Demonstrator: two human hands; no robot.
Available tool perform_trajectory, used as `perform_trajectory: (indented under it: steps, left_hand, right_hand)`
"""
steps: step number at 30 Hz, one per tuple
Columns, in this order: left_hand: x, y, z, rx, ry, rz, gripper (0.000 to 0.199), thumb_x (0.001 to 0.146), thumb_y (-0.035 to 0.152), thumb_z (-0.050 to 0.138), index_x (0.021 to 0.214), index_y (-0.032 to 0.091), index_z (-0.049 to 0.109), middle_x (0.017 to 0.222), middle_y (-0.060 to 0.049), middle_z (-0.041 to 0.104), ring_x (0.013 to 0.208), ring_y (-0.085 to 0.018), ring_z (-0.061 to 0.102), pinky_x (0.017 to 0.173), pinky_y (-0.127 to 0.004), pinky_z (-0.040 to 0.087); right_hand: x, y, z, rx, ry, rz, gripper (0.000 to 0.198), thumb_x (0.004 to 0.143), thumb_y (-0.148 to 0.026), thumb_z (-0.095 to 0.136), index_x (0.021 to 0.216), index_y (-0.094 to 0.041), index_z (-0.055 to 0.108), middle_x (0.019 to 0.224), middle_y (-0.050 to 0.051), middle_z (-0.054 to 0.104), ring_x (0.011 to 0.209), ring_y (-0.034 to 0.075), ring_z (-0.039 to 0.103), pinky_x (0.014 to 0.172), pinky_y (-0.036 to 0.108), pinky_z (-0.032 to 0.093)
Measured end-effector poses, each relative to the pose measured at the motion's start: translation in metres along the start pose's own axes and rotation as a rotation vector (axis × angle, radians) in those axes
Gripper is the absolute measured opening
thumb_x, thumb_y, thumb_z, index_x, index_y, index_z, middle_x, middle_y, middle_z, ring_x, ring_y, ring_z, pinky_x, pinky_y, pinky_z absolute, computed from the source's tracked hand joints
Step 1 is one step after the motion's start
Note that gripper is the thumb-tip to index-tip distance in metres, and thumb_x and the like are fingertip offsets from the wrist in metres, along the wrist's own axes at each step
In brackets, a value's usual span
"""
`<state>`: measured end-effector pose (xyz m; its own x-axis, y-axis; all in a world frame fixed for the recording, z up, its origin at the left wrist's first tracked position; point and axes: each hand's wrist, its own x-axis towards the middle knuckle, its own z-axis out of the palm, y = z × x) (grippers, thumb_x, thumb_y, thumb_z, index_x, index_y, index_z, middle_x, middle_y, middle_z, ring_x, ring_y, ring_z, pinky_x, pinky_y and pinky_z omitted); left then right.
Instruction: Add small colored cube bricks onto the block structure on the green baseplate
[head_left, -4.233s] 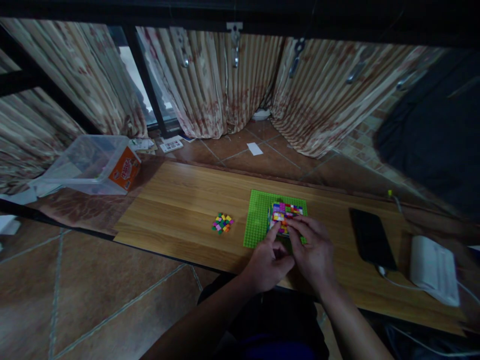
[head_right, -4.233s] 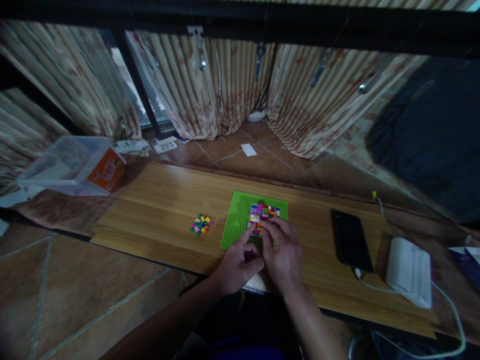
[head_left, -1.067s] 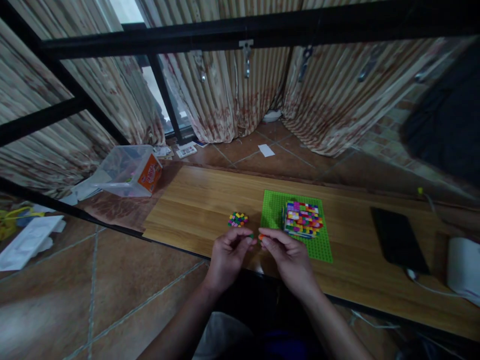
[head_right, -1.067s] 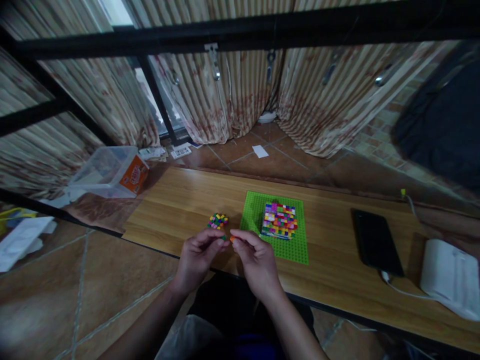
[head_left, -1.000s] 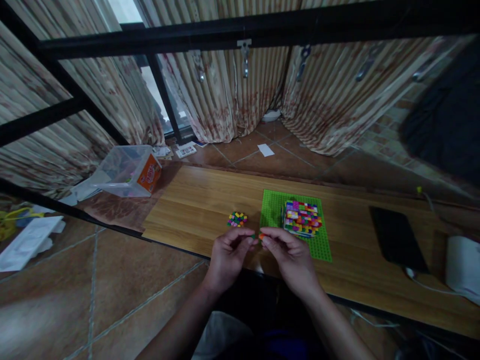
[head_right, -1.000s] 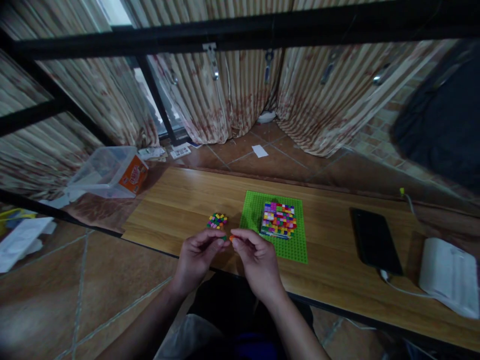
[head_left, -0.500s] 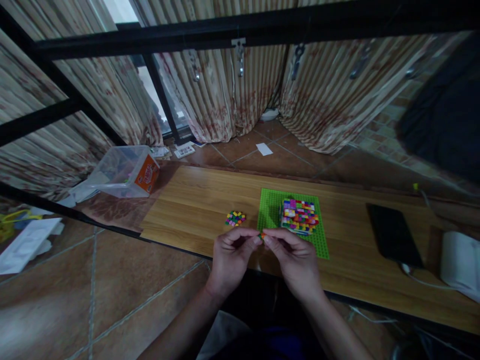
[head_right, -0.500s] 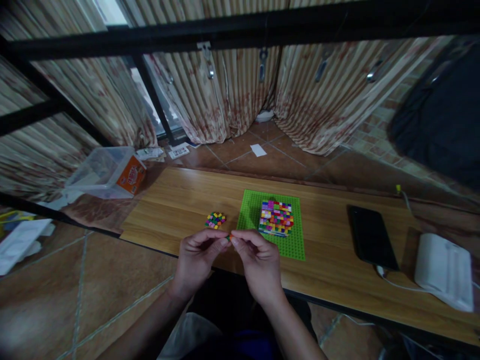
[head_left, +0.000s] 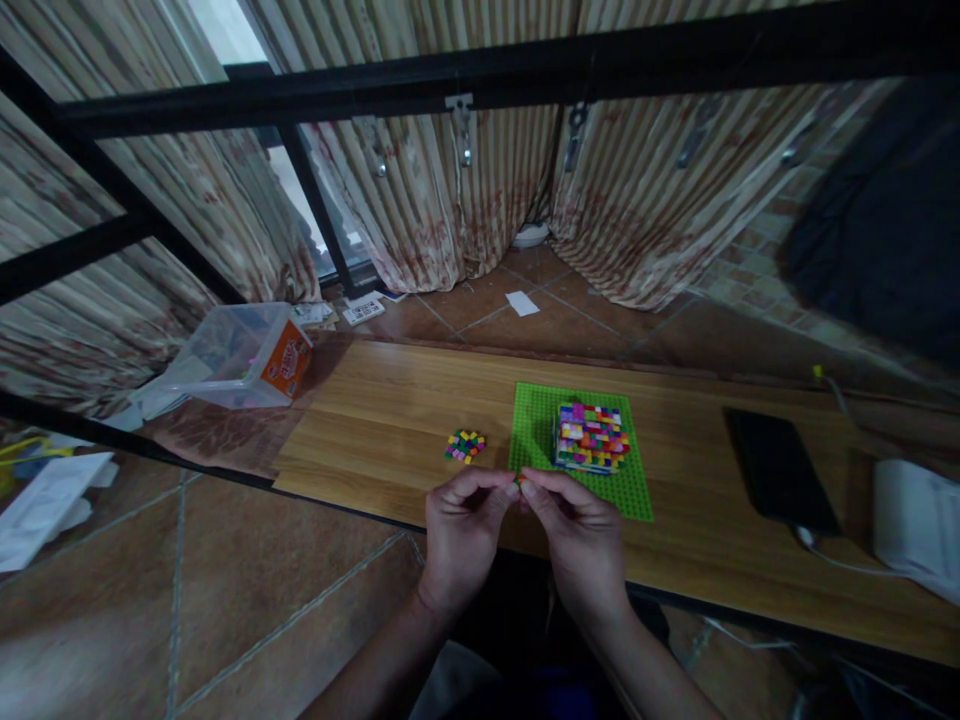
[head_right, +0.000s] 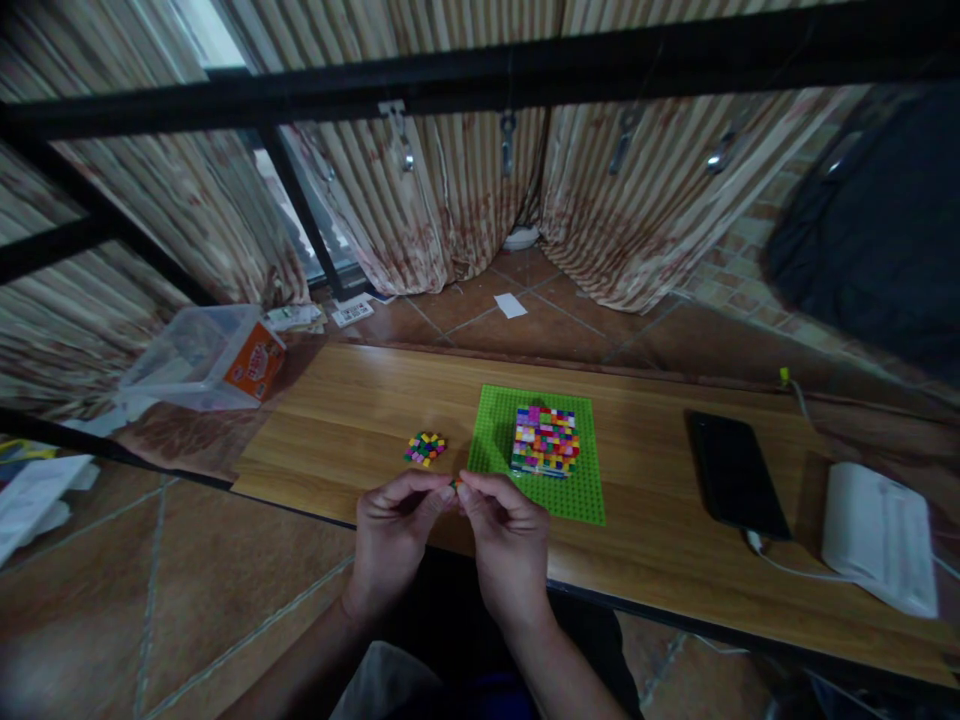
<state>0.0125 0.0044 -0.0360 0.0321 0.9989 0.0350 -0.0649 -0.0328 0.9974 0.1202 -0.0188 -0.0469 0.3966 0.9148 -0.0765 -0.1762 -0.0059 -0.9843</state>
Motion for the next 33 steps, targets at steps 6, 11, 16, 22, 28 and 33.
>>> perform_trajectory:
  steps: [6, 11, 16, 22, 28, 33]
  left_hand:
    - [0.01, 0.003, 0.001, 0.014, -0.171, 0.022, 0.02, 0.081, 0.025, 0.067, 0.1, 0.019, 0.068, 0.08, -0.002, 0.071, 0.07, -0.014, 0.067, 0.07, -0.027, 0.057]
    - [0.017, -0.002, 0.004, 0.181, -0.282, 0.072, 0.012, 0.087, 0.023, 0.061, 0.096, 0.02, 0.067, 0.081, -0.002, 0.069, 0.075, -0.014, 0.066, 0.071, -0.025, 0.054]
    - [0.03, -0.012, 0.018, 0.461, -0.289, 0.257, 0.011, 0.088, 0.021, 0.059, 0.093, 0.021, 0.068, 0.087, -0.002, 0.069, 0.084, -0.016, 0.066, 0.077, -0.026, 0.053]
    - [0.054, -0.019, 0.045, 0.744, -0.339, 0.447, 0.019, 0.091, 0.02, 0.052, 0.1, 0.023, 0.068, 0.094, -0.004, 0.07, 0.087, -0.016, 0.065, 0.079, -0.027, 0.052]
    - [0.068, -0.021, 0.056, 1.005, -0.409, 0.586, 0.018, 0.092, 0.02, 0.051, 0.1, 0.023, 0.067, 0.096, -0.004, 0.068, 0.09, -0.019, 0.062, 0.081, -0.031, 0.051]
    - [0.077, -0.01, 0.056, 1.107, -0.476, 0.619, 0.013, 0.089, 0.02, 0.056, 0.094, 0.023, 0.067, 0.092, -0.002, 0.067, 0.087, -0.018, 0.062, 0.077, -0.031, 0.05]
  right_hand:
    - [0.012, -0.002, -0.004, 0.242, -0.05, 0.142, 0.017, 0.071, -0.035, 0.077, 0.084, -0.025, 0.075, 0.063, -0.002, 0.067, 0.057, 0.011, 0.056, 0.057, 0.025, 0.047]
    - [0.016, -0.001, -0.01, 0.471, -0.048, 0.36, 0.023, 0.06, -0.033, 0.084, 0.078, -0.021, 0.074, 0.06, -0.002, 0.064, 0.052, 0.01, 0.054, 0.05, 0.022, 0.045]
    - [0.022, 0.003, -0.026, 0.443, 0.054, 0.314, 0.026, 0.06, -0.036, 0.084, 0.078, -0.02, 0.074, 0.067, -0.001, 0.067, 0.055, 0.009, 0.054, 0.052, 0.021, 0.044]
    - [0.031, 0.003, -0.062, 0.204, 0.238, 0.141, 0.028, 0.064, -0.041, 0.081, 0.083, -0.021, 0.075, 0.077, 0.003, 0.072, 0.066, 0.013, 0.059, 0.062, 0.026, 0.047]
    - [0.04, -0.003, -0.08, 0.126, 0.285, 0.066, 0.029, 0.066, -0.043, 0.079, 0.085, -0.021, 0.074, 0.076, 0.003, 0.072, 0.06, 0.012, 0.056, 0.057, 0.024, 0.045]
    - [0.045, -0.006, -0.082, 0.132, 0.295, 0.055, 0.029, 0.065, -0.042, 0.079, 0.083, -0.02, 0.074, 0.074, 0.003, 0.072, 0.06, 0.012, 0.057, 0.057, 0.024, 0.045]
